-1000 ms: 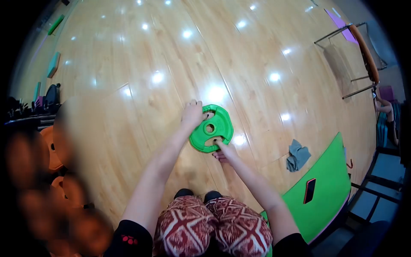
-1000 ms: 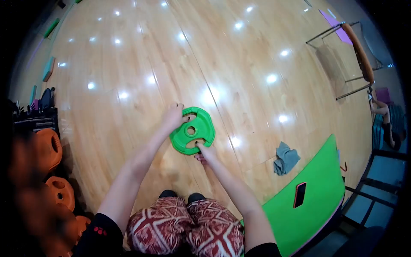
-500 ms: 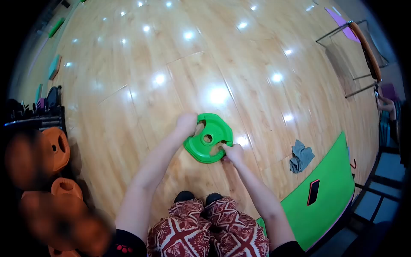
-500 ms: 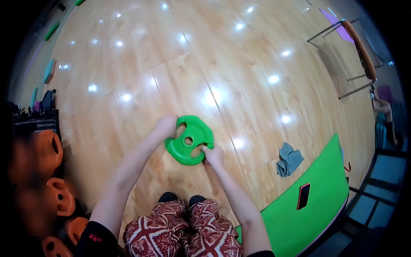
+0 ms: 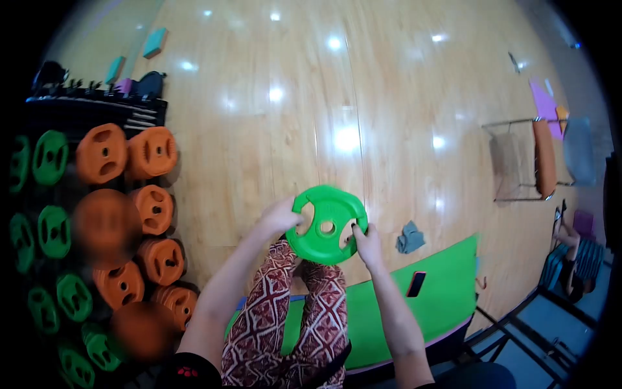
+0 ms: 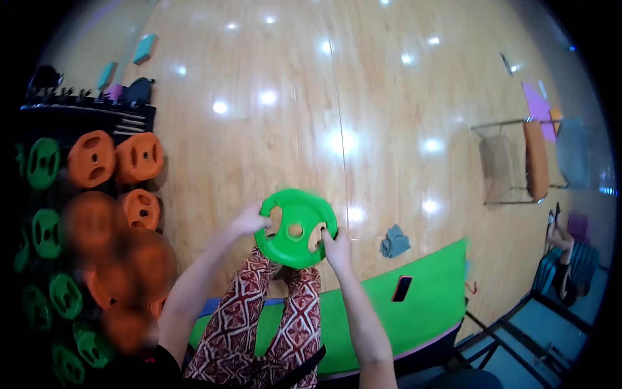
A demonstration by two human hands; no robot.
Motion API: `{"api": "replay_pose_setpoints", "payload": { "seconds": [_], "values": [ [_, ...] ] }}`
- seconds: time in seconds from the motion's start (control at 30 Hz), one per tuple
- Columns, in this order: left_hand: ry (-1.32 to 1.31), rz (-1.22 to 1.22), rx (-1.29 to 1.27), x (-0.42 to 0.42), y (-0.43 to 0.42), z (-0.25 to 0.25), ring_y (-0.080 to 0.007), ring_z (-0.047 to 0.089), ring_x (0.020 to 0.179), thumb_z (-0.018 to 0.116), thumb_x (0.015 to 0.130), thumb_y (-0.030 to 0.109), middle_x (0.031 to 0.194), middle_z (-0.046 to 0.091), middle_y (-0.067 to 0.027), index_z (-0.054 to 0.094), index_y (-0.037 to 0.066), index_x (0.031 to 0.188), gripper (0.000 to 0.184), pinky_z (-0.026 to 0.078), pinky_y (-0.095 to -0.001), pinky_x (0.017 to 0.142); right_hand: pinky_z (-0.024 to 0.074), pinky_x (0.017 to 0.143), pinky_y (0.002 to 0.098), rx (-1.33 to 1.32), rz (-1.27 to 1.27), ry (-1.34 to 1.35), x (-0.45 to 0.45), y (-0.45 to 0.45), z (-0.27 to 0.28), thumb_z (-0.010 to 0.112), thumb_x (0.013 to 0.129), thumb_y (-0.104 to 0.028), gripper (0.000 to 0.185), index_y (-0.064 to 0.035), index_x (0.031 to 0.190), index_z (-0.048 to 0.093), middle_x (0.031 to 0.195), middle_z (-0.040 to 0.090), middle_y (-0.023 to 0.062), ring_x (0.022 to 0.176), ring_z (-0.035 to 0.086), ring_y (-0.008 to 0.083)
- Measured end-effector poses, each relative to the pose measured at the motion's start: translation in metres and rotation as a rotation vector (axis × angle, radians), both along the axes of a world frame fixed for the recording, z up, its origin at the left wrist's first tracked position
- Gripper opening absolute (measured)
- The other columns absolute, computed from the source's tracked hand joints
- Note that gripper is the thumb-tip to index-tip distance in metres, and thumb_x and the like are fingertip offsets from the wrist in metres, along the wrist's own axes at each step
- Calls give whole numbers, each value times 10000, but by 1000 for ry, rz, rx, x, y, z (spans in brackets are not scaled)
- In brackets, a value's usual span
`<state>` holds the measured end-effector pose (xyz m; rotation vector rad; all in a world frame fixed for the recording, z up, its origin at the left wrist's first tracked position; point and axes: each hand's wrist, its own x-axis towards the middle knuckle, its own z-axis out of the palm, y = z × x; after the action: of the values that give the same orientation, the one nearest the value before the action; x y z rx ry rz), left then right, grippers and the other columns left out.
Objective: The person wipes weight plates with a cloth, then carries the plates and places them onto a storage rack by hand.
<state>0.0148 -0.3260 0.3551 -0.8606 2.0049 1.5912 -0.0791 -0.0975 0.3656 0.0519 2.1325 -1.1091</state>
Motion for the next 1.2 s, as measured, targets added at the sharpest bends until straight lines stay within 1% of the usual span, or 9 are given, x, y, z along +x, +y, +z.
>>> {"api": "replay_pose_setpoints", "payload": {
  "seconds": [0.07, 0.13, 0.2, 0.37, 0.6, 0.8, 0.87, 1.0, 1.2],
  "values": [
    [44, 149, 108, 26, 10, 40, -175, 570, 809, 611, 674, 127, 928, 611, -81, 535, 23, 1023, 371, 456, -308, 717, 463, 462, 292, -17, 96, 115, 10, 7, 47, 529, 823, -184, 215, 8, 899, 470, 605, 560, 105, 518, 580, 178],
    [152, 319, 2, 51, 28, 108, -262, 589, 795, 574, 635, 162, 850, 605, -167, 557, 38, 962, 350, 457, -353, 688, 465, 452, 295, -84, 139, 106, 22, 6, 121, 517, 830, -185, 212, 14, 885, 467, 605, 551, 104, 499, 568, 177],
    [49, 307, -117, 69, 27, 251, -265, 591, 808, 570, 646, 160, 863, 607, -167, 563, 41, 954, 331, 458, -351, 692, 467, 446, 295, -110, 161, -51, 35, -1, 189, 495, 840, -200, 224, 14, 897, 464, 621, 546, 103, 501, 567, 180],
    [73, 506, -40, 162, 40, 364, -290, 575, 873, 592, 675, 264, 921, 597, -173, 552, 49, 973, 369, 438, -367, 759, 480, 481, 297, -22, 448, -97, 75, -53, 341, 454, 853, -239, 284, 42, 874, 484, 666, 563, 121, 558, 589, 199],
    [-191, 1192, -364, 294, 118, 397, -323, 551, 917, 542, 727, 416, 975, 573, -207, 513, 17, 1020, 495, 415, -375, 789, 474, 485, 301, -109, 980, -166, 167, -114, 374, 443, 857, -241, 263, 21, 877, 457, 662, 526, 103, 522, 554, 197],
    [-50, 1788, -122, 385, 131, 409, -341, 532, 947, 452, 763, 494, 999, 560, -219, 508, -14, 1039, 581, 390, -360, 823, 473, 536, 304, -28, 1420, -263, 285, -196, 397, 491, 816, -294, 369, 46, 960, 475, 758, 553, 132, 602, 576, 204],
    [-63, 2048, -192, 409, 124, 403, -169, 508, 609, 473, 808, 390, 716, 540, -85, 523, 1, 958, 420, 389, -290, 570, 476, 552, 307, -14, 1482, -323, 325, -217, 396, 513, 801, -296, 394, 56, 976, 479, 763, 551, 136, 624, 571, 201],
    [-100, 2106, -111, 471, 99, 391, -356, 500, 991, 458, 767, 501, 1041, 528, -250, 483, -49, 1051, 619, 378, -364, 839, 470, 614, 306, 65, 1584, -408, 400, -258, 372, 570, 753, -246, 411, 57, 1015, 479, 791, 551, 128, 710, 565, 205],
    [53, 2222, -110, 544, 6, 410, -250, 517, 919, 457, 800, 444, 963, 540, -122, 420, 3, 1115, 542, 389, -327, 803, 419, 688, 269, -223, 1398, -479, 492, -333, 378, 567, 717, -164, 324, 32, 968, 510, 835, 543, 94, 759, 522, 167]
  ]
}}
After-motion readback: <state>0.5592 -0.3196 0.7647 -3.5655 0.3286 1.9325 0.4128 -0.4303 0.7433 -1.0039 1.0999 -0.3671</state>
